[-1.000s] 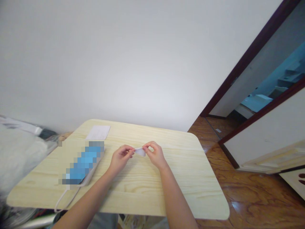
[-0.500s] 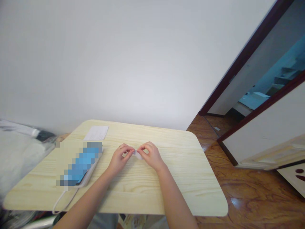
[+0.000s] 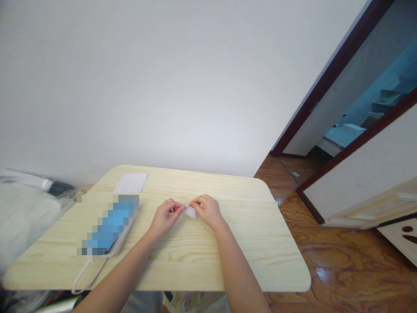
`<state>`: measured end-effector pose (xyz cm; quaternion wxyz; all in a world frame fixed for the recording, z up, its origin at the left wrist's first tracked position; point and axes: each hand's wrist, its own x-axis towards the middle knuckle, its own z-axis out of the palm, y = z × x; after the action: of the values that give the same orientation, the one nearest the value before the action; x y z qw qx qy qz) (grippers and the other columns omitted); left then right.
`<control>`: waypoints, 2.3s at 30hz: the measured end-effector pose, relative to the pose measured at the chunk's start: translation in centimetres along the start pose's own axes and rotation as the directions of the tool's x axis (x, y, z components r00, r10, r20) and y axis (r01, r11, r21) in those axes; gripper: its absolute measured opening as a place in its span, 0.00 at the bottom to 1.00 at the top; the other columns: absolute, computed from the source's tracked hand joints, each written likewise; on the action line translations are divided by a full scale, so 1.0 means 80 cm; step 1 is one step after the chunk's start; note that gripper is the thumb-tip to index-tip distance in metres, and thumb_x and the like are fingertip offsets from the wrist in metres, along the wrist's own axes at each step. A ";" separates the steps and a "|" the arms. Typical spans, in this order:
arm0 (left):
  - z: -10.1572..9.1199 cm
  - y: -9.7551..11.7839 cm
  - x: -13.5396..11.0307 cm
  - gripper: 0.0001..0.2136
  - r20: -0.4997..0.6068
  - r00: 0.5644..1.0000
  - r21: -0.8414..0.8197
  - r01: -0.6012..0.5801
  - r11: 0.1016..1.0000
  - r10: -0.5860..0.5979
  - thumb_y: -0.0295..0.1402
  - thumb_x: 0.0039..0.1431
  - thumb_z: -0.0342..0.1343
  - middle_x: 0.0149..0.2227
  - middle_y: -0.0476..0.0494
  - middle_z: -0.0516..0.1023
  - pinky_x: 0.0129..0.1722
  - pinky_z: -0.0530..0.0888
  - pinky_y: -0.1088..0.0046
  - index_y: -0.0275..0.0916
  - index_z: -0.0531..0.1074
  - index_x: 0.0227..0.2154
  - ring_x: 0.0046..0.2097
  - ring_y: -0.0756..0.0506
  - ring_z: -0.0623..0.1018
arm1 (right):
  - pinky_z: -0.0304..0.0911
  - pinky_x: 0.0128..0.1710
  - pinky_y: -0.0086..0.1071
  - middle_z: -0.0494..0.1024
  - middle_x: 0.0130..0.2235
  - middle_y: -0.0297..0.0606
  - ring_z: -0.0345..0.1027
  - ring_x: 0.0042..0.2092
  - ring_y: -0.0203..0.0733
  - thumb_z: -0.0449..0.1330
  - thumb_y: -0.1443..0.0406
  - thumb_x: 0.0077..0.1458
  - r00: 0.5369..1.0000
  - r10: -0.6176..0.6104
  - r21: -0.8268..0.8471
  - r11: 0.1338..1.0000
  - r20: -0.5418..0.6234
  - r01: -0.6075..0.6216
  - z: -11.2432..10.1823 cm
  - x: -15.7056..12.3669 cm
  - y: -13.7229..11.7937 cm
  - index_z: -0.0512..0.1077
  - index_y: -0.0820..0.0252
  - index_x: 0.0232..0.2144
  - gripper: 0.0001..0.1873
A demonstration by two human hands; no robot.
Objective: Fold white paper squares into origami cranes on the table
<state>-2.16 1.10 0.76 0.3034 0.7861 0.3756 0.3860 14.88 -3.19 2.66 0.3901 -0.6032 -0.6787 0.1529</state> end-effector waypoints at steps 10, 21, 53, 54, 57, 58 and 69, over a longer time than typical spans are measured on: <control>0.003 -0.014 0.003 0.11 0.017 0.961 -0.288 0.270 0.919 -0.277 0.40 0.46 0.55 0.24 0.45 0.74 0.27 0.67 0.74 0.36 0.73 0.24 0.27 0.48 0.72 | 0.58 0.25 0.26 0.74 0.24 0.34 0.64 0.26 0.34 0.57 0.61 0.46 0.958 0.235 0.352 0.894 0.164 -0.279 0.010 0.004 0.013 0.73 0.63 0.24 0.10; 0.002 -0.011 0.005 0.13 0.065 0.929 -0.396 0.359 0.846 -0.364 0.42 0.43 0.57 0.21 0.48 0.74 0.24 0.65 0.76 0.35 0.73 0.22 0.24 0.50 0.70 | 0.55 0.23 0.25 0.73 0.22 0.33 0.61 0.23 0.32 0.58 0.59 0.44 0.947 0.272 0.393 0.863 0.170 -0.318 0.014 0.004 0.013 0.73 0.64 0.22 0.12; -0.014 -0.006 0.010 0.17 0.300 0.872 -0.632 0.485 0.604 -0.386 0.43 0.46 0.56 0.31 0.44 0.75 0.24 0.63 0.77 0.36 0.73 0.35 0.28 0.49 0.70 | 0.52 0.23 0.25 0.67 0.19 0.31 0.56 0.21 0.31 0.55 0.57 0.47 0.898 0.321 0.255 0.880 0.302 -0.400 -0.001 0.004 0.026 0.68 0.64 0.19 0.15; -0.014 -0.006 0.010 0.17 0.309 0.868 -0.641 0.493 0.588 -0.389 0.43 0.46 0.56 0.33 0.43 0.75 0.24 0.63 0.77 0.37 0.73 0.37 0.28 0.49 0.70 | 0.53 0.24 0.25 0.67 0.19 0.31 0.57 0.22 0.31 0.55 0.56 0.47 0.896 0.317 0.297 0.863 0.310 -0.408 -0.001 0.004 0.026 0.68 0.63 0.19 0.16; -0.016 -0.003 0.010 0.20 0.416 0.822 -0.683 0.565 0.463 -0.389 0.41 0.46 0.57 0.40 0.42 0.75 0.25 0.64 0.77 0.40 0.70 0.42 0.32 0.48 0.72 | 0.54 0.25 0.26 0.66 0.19 0.31 0.57 0.22 0.31 0.54 0.53 0.46 0.893 0.282 0.358 0.841 0.352 -0.406 -0.003 0.004 0.023 0.66 0.63 0.21 0.18; -0.017 -0.001 0.009 0.20 0.448 0.810 -0.692 0.582 0.427 -0.378 0.40 0.46 0.57 0.41 0.42 0.74 0.26 0.64 0.77 0.41 0.69 0.44 0.34 0.47 0.72 | 0.53 0.25 0.26 0.65 0.19 0.30 0.57 0.22 0.31 0.54 0.53 0.47 0.892 0.270 0.360 0.842 0.362 -0.401 -0.003 0.004 0.023 0.66 0.63 0.21 0.18; -0.015 0.001 0.009 0.16 0.510 0.787 -0.748 0.605 0.273 -0.348 0.37 0.43 0.61 0.30 0.45 0.77 0.29 0.65 0.76 0.36 0.72 0.35 0.30 0.49 0.73 | 0.49 0.24 0.25 0.61 0.20 0.28 0.52 0.23 0.31 0.51 0.56 0.51 0.905 0.202 0.303 0.896 0.375 -0.325 0.002 0.001 0.019 0.62 0.62 0.19 0.16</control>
<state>-2.82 1.86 1.71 0.8121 0.3955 0.2950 0.3115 15.83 -2.69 1.54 0.3482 -0.5746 -0.6058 0.4262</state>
